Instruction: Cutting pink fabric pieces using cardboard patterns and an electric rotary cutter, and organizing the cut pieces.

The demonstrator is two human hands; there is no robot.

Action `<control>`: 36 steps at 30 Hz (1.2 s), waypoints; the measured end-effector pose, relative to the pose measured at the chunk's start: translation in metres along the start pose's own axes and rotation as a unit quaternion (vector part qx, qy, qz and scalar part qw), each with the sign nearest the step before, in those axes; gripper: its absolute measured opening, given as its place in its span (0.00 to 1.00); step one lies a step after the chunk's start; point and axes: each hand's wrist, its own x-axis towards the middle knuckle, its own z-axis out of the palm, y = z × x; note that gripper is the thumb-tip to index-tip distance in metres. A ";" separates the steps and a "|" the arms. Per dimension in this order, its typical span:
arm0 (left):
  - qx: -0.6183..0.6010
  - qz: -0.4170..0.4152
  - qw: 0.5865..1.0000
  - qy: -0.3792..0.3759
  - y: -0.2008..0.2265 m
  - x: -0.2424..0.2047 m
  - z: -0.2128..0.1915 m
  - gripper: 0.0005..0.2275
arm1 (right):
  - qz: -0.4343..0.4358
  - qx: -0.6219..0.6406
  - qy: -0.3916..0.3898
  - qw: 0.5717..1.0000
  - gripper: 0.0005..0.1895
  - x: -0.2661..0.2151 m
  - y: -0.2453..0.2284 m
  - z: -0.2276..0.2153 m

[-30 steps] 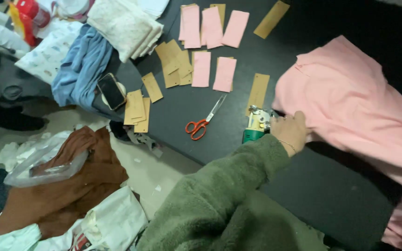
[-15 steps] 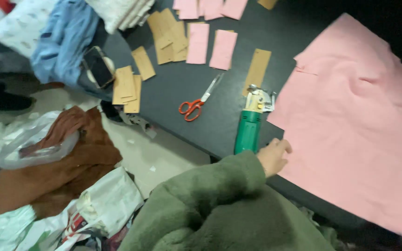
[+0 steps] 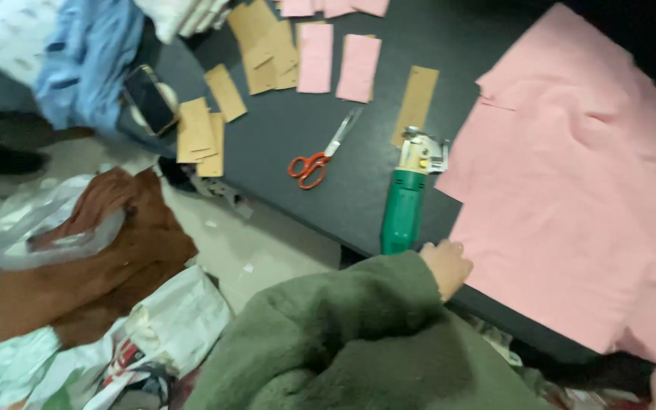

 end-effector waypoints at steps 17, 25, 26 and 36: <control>-0.164 -0.289 0.776 0.536 -0.334 -0.142 -0.121 0.07 | -0.106 -0.227 -0.342 0.906 0.17 -0.102 -0.312 0.219; -0.110 -0.536 0.722 0.422 -0.421 -0.160 -0.127 0.33 | -0.134 -0.185 -0.308 0.924 0.17 -0.143 -0.375 0.239; -0.113 -0.536 0.723 0.422 -0.414 -0.159 -0.131 0.33 | -0.133 -0.187 -0.306 0.924 0.17 -0.141 -0.374 0.240; -0.098 -0.400 0.802 0.432 -0.369 -0.159 -0.116 0.23 | -0.108 -0.199 -0.303 0.926 0.16 -0.124 -0.353 0.256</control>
